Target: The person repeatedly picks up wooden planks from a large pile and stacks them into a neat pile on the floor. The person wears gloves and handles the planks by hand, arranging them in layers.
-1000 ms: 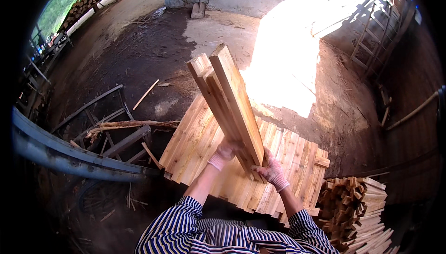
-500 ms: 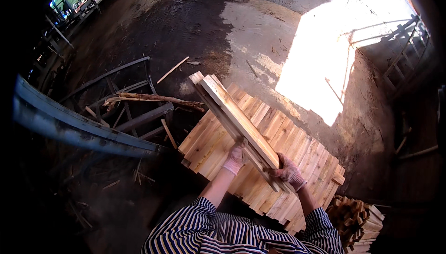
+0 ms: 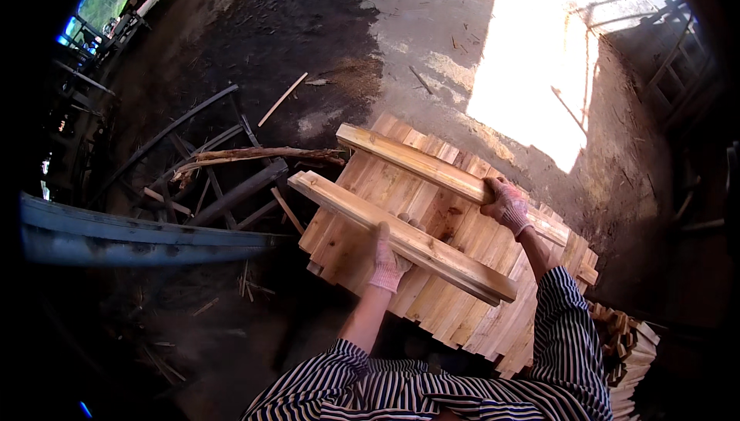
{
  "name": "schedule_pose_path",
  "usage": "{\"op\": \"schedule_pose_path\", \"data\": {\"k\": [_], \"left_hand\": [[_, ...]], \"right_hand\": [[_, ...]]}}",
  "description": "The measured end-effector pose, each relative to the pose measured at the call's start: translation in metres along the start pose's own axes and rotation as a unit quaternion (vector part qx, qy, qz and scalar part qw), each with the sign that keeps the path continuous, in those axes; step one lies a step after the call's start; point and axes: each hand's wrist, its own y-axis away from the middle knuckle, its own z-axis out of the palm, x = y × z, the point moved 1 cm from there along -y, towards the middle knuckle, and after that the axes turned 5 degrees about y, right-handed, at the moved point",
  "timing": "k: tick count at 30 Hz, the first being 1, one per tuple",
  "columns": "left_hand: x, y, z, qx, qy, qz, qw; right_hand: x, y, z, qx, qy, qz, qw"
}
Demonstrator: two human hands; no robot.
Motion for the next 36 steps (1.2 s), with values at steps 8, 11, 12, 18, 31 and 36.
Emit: {"op": "schedule_pose_path", "data": {"k": [8, 11, 12, 18, 31, 36], "left_hand": [[-0.002, 0.028, -0.023, 0.075, -0.093, 0.024, 0.992], [0.004, 0.017, -0.045, -0.010, -0.078, -0.043, 0.996], [0.002, 0.016, -0.055, -0.001, -0.085, -0.021, 0.996], [0.006, 0.058, -0.043, -0.024, -0.308, -0.140, 0.941], [0.200, 0.056, 0.012, 0.153, -0.981, 0.026, 0.113], [0.186, -0.001, -0.003, -0.139, -0.980, -0.045, -0.133]], "right_hand": [[0.002, -0.023, 0.057, -0.022, 0.179, 0.083, 0.980], [-0.068, 0.033, 0.055, 0.010, 0.122, -0.065, 0.990], [-0.082, 0.056, 0.065, -0.105, -0.039, -0.121, 0.986], [-0.109, 0.141, 0.082, -0.163, -0.056, -0.075, 0.982], [-0.121, 0.183, 0.177, 0.005, 0.058, -0.058, 0.997], [-0.109, 0.189, 0.187, 0.045, 0.003, -0.073, 0.996]]}}
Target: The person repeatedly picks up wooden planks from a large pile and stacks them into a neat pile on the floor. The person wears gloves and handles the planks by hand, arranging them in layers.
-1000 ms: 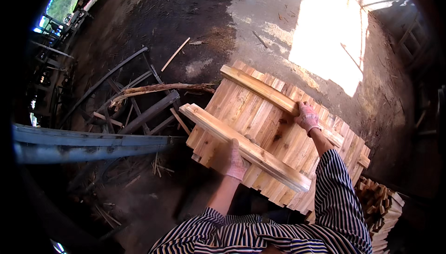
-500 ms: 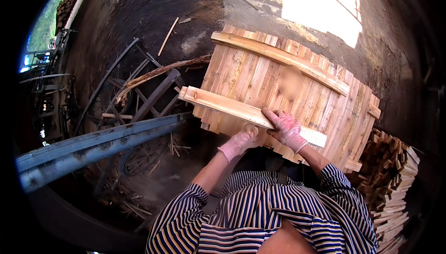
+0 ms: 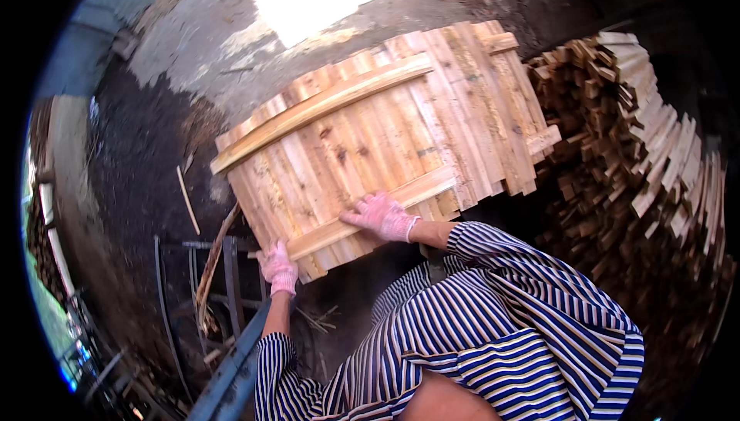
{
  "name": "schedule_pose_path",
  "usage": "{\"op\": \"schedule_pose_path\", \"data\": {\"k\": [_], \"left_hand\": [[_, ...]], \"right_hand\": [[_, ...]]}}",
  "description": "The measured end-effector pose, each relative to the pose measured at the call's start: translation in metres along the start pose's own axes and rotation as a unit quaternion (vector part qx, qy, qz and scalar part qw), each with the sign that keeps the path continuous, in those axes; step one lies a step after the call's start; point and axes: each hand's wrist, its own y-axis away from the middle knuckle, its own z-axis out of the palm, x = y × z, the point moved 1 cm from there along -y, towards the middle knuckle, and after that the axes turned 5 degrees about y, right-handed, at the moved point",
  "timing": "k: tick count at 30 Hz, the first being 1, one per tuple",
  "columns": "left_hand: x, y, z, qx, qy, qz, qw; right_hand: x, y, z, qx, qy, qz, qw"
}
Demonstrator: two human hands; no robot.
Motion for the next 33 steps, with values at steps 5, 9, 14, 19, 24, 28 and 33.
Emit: {"op": "schedule_pose_path", "data": {"k": [5, 9, 14, 19, 24, 28, 33], "left_hand": [[0.018, 0.016, -0.006, 0.087, 0.065, 0.022, 0.994], [0.041, 0.022, -0.015, -0.015, 0.000, 0.005, 1.000], [0.071, -0.055, 0.009, -0.115, -0.074, 0.055, 0.989], [0.118, -0.068, -0.076, -0.192, -0.028, 0.089, 0.977], [0.224, -0.110, -0.135, 0.006, 0.204, 0.198, 0.959], [0.426, -0.092, -0.159, 0.031, 0.319, 0.320, 0.891], [0.615, -0.088, -0.140, 0.077, 0.132, 0.535, 0.831]], "right_hand": [[0.003, 0.017, 0.000, 0.132, 0.007, -0.011, 0.991], [0.010, 0.028, 0.044, 0.126, -0.011, -0.004, 0.992], [0.021, 0.069, -0.027, 0.099, -0.140, 0.092, 0.981], [0.107, 0.209, -0.051, 0.256, -0.301, 0.470, 0.789], [0.150, 0.398, 0.037, 0.459, -0.501, 0.703, 0.211], [0.162, 0.422, 0.074, 0.499, -0.632, 0.582, -0.113], [0.199, 0.399, 0.106, 0.507, -0.684, 0.465, -0.242]]}}
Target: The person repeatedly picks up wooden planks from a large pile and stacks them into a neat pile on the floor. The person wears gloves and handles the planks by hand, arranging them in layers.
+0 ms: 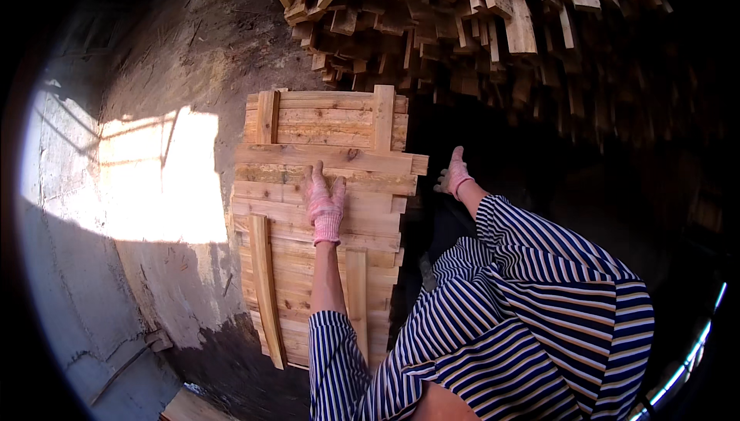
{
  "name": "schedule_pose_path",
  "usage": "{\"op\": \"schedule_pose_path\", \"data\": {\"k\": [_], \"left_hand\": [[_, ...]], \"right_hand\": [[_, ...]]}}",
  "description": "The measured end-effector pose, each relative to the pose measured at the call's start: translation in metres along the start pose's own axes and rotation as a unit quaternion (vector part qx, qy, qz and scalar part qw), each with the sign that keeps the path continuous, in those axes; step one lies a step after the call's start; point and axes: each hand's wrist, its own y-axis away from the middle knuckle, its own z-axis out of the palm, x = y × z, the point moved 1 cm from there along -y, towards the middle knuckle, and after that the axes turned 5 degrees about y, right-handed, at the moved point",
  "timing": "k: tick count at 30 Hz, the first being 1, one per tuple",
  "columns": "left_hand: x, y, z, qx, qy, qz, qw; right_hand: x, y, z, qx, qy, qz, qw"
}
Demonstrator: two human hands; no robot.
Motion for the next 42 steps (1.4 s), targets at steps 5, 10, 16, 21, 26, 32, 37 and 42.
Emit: {"op": "schedule_pose_path", "data": {"k": [5, 10, 16, 21, 26, 32, 37, 42], "left_hand": [[0.035, -0.063, 0.040, -0.112, -0.231, -0.026, 0.966], [0.037, -0.066, 0.039, -0.128, -0.195, -0.009, 0.972], [0.018, -0.065, 0.044, -0.143, -0.188, -0.036, 0.971], [0.032, -0.070, 0.035, -0.136, -0.176, -0.011, 0.975], [0.065, -0.107, 0.031, -0.194, -0.156, -0.168, 0.954], [0.285, -0.218, 0.050, -0.136, 0.413, 0.042, 0.899], [0.475, -0.301, 0.070, -0.091, 0.354, 0.143, 0.920], [0.575, -0.318, 0.048, -0.163, 0.185, -0.030, 0.969]], "right_hand": [[0.030, -0.016, 0.065, -0.025, 0.138, -0.039, 0.989], [0.034, -0.048, 0.044, 0.015, 0.251, -0.102, 0.962], [0.050, -0.004, 0.063, 0.095, 0.218, -0.056, 0.970], [0.050, -0.075, 0.044, 0.051, 0.357, -0.144, 0.922], [-0.069, 0.012, 0.004, -0.081, 0.075, -0.062, 0.992], [-0.219, 0.112, -0.037, -0.113, 0.043, -0.338, 0.933], [-0.271, 0.170, 0.001, -0.283, 0.030, -0.446, 0.849], [-0.263, 0.246, 0.028, -0.210, 0.155, -0.479, 0.838]]}}
